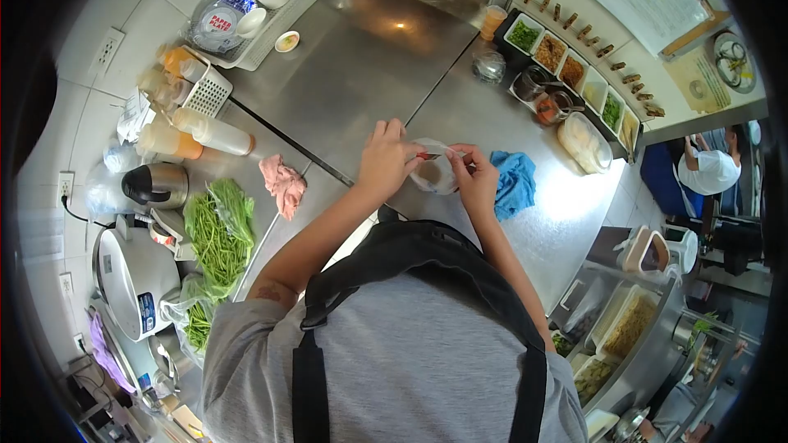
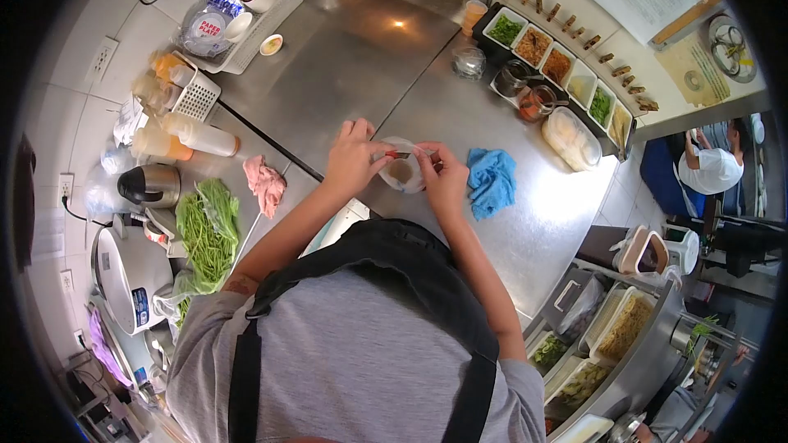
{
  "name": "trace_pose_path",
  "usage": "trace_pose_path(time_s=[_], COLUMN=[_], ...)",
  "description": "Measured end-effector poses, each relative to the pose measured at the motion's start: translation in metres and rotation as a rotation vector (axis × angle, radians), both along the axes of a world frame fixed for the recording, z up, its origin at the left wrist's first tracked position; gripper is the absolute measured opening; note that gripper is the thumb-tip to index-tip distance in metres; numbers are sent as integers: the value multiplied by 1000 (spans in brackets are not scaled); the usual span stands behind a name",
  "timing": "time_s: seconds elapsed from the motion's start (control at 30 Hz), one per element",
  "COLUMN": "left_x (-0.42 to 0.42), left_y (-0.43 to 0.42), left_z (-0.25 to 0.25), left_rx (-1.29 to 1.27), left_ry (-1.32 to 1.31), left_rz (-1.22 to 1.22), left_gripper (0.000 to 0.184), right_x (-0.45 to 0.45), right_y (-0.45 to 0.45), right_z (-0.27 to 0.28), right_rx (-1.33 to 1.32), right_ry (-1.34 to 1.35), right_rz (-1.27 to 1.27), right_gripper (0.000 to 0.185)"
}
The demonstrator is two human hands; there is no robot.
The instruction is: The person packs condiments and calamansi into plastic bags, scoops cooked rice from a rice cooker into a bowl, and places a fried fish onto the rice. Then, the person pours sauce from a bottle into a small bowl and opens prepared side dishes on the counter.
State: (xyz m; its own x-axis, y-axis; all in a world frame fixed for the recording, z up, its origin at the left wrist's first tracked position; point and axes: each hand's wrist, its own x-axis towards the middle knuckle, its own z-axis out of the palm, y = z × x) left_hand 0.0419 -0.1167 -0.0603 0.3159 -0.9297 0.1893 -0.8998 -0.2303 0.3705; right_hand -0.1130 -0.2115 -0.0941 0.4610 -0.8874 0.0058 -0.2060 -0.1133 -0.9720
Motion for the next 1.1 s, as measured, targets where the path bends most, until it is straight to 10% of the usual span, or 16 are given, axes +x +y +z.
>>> trace_pose_path(time_s=[0.27,0.8,1.1], left_x=[18,16,27], left_y=[-5,-19,-26], left_z=[-21,13,1], left_rx=[-51,41,89], left_ry=[421,143,270], left_rz=[-99,-111,-130], left_gripper=[35,43,39], right_x=[0,1,11], right_y=[3,-4,-10], right_z=[12,17,23], right_rx=[38,0,-562], right_ry=[-92,-46,113], right_rz=[-22,-91,-15], right_gripper=[13,18,41])
